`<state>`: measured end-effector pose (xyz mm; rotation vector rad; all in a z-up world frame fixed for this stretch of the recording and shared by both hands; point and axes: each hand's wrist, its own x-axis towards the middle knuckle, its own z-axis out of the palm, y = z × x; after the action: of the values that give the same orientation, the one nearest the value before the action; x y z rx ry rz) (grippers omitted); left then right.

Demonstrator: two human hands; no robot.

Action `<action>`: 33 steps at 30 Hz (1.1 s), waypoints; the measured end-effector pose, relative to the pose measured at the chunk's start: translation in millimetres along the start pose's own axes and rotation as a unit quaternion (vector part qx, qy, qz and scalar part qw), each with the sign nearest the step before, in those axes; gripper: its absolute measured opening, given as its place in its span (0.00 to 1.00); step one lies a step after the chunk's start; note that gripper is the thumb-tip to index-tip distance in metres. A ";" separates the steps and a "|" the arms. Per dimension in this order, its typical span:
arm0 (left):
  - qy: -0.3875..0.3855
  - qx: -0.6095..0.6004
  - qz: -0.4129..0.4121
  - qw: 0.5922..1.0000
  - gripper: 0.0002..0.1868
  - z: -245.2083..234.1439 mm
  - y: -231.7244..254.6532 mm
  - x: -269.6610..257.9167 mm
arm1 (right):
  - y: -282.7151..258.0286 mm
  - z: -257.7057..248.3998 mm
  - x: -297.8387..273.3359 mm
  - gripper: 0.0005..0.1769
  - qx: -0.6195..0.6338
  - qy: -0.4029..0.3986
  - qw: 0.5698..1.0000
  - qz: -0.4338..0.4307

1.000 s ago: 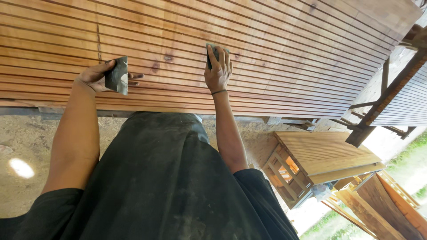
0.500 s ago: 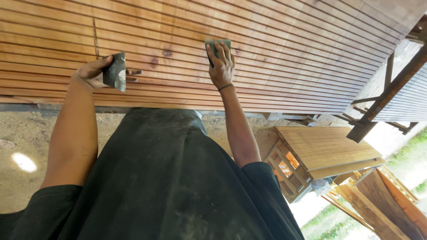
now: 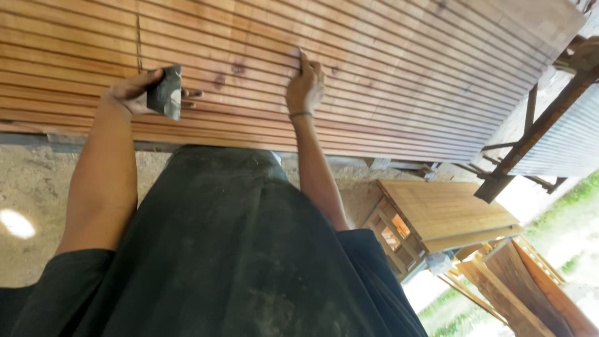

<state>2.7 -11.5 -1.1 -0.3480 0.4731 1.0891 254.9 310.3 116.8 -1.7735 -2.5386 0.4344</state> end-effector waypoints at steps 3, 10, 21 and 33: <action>0.002 -0.030 0.041 0.999 0.22 -7.7 2.3 5.1 | -29.4 10.9 -12.0 0.25 0.021 -0.018 0.999 -0.027; 0.009 -0.053 0.034 0.998 0.18 13.2 6.4 -2.1 | -18.9 -29.6 -1.3 0.24 0.027 -0.061 0.990 -0.125; 0.025 -0.040 0.051 0.998 0.19 -1.6 4.9 1.6 | 18.1 -36.7 39.1 0.27 0.067 0.015 0.977 -0.201; 0.017 -0.074 0.026 0.997 0.21 -14.2 -4.5 1.8 | 1.7 -23.6 83.6 0.29 0.039 0.024 0.964 -0.260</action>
<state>4.7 -19.0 -13.9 -0.4881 0.4344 1.1739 230.6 393.1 126.9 -1.0108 -2.7578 0.4473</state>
